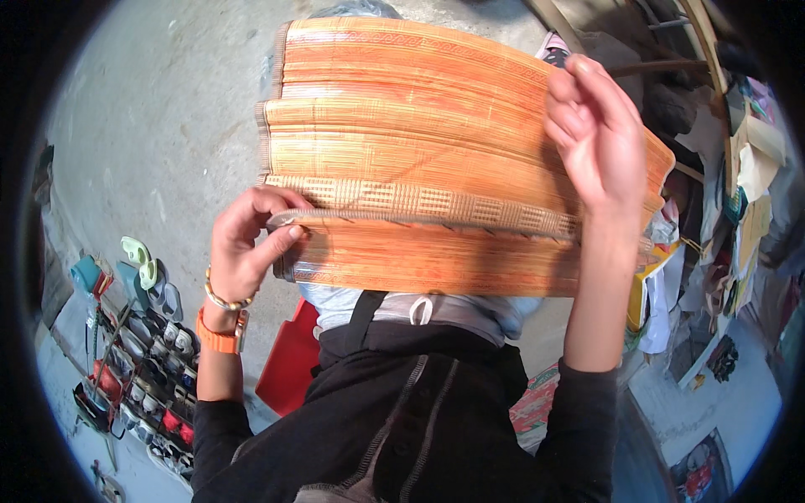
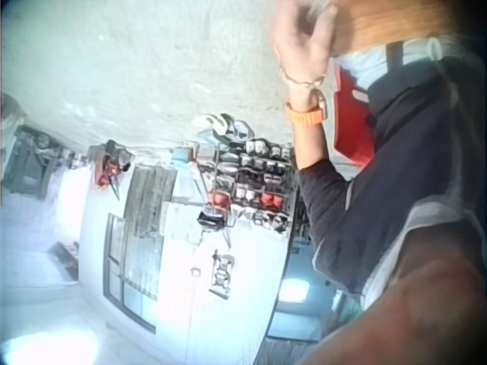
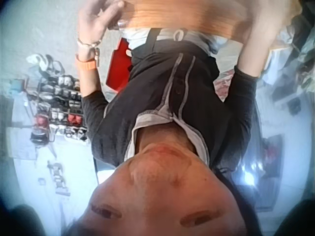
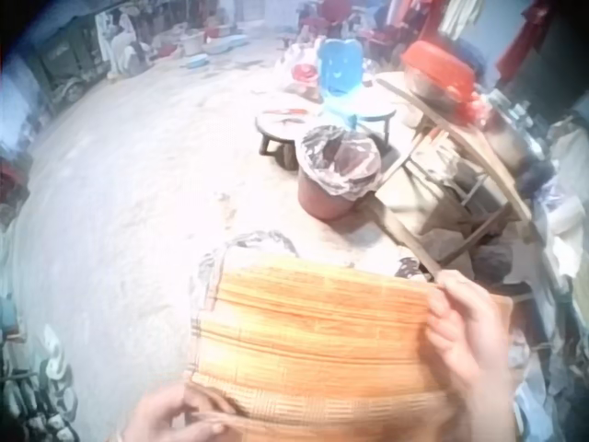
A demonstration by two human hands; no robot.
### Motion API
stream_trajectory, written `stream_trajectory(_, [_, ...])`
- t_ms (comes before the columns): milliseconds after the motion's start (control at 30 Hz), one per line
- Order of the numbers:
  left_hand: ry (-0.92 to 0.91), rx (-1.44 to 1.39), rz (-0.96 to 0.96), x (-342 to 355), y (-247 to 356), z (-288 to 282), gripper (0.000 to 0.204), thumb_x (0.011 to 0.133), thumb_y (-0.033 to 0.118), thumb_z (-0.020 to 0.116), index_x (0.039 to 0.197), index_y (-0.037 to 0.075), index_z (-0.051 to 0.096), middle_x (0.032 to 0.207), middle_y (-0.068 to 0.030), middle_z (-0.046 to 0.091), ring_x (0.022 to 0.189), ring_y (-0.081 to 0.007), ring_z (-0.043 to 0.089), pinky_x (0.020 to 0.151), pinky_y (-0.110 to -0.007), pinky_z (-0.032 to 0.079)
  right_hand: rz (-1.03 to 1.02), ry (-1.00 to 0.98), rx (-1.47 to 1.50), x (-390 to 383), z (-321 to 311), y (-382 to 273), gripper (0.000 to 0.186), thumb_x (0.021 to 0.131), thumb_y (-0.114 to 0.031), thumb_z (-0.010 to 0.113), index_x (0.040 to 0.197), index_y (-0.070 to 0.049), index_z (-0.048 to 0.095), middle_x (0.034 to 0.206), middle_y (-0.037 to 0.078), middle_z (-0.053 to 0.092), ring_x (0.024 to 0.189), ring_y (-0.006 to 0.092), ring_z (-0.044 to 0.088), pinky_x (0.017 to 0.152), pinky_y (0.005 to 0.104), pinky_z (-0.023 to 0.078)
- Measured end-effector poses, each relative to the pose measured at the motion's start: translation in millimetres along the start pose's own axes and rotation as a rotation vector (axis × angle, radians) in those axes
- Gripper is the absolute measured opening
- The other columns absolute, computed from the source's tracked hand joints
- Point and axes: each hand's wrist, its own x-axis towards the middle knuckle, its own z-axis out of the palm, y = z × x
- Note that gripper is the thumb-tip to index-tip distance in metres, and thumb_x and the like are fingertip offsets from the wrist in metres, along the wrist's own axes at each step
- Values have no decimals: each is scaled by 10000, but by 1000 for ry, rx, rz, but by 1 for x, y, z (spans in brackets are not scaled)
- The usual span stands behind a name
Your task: The person sews a zipper onto the edge of a large, orange woven basket using a needle and thread. They repeatedly insert the needle through the basket's rim and the zipper tape, pulling the thread tight to secure the zipper in place.
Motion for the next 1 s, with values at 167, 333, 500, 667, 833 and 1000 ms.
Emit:
stream_trajectory(167, [93,582,485,-10,-2,-4,218,634,-70,698,777,39,574,859,-91,576,787,-270,578,689,-343,478,-78,-325,59,-41,40,-7,102,1013,-81,387,946,-5,393,547,98,514,304,102,458,238,190,336])
stream_trajectory(333, [193,722,692,-20,-14,4,322,549,-107,723,757,63,544,804,-69,564,706,-249,581,606,-354,484,126,-712,40,-51,60,-11,119,933,19,512,824,66,501,562,267,593,337,243,545,287,285,439])
stream_trajectory(500, [292,719,697,-27,-24,8,346,583,-133,717,782,67,517,809,-62,569,706,-244,600,585,-335,501,202,-798,-87,-65,57,-17,163,814,14,710,907,110,615,762,245,672,499,243,644,412,284,516])
stream_trajectory(667, [265,762,676,-28,-23,5,363,608,-143,712,817,65,500,829,-75,583,708,-244,604,591,-333,512,290,-994,-153,-56,60,-16,201,782,49,729,946,92,622,823,228,678,542,237,653,411,274,497])
stream_trajectory(833, [154,741,682,-15,-13,9,368,644,-19,773,938,60,566,896,-85,618,745,-255,601,700,-385,476,169,-718,-147,-68,54,-20,135,866,-27,647,951,38,564,806,149,654,558,181,620,448,248,477])
stream_trajectory(1000, [-22,587,544,1,12,26,233,702,78,790,887,16,662,826,-101,651,737,-244,631,672,-340,477,-22,-64,-217,-66,58,-8,148,995,-148,453,968,-18,520,760,88,622,506,101,519,447,193,393])
